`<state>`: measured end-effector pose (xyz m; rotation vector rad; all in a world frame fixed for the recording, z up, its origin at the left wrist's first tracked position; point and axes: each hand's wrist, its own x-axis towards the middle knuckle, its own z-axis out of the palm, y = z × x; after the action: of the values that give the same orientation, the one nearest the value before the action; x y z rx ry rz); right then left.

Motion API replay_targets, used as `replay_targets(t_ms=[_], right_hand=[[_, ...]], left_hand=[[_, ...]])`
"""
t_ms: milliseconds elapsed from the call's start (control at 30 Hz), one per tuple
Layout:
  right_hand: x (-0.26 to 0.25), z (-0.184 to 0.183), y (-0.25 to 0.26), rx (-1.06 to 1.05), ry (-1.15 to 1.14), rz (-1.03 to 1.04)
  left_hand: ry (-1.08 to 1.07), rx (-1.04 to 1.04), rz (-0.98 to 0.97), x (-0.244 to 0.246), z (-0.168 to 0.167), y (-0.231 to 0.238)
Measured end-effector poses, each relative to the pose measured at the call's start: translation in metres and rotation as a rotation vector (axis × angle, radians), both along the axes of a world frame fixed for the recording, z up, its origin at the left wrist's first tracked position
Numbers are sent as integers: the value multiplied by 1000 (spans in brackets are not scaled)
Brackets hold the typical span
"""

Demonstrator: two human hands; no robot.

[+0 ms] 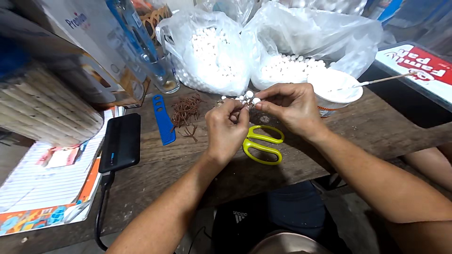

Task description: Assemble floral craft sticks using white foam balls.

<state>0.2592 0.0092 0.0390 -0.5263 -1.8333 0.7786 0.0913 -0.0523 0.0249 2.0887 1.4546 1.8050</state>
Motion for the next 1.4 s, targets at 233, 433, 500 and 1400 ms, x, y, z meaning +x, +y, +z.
replay_targets(t_ms=[233, 433, 500, 1400], right_hand=[[3, 1, -1, 47, -85, 20], [2, 1, 3, 55, -47, 19], [3, 1, 3, 62, -44, 15], [-1, -4, -2, 49, -43, 7]], left_hand=[[-21, -38, 9, -2, 2, -1], [-56, -23, -25, -1, 1, 0], [-58, -11, -39, -2, 0, 1], [-8, -14, -30, 0, -2, 1]])
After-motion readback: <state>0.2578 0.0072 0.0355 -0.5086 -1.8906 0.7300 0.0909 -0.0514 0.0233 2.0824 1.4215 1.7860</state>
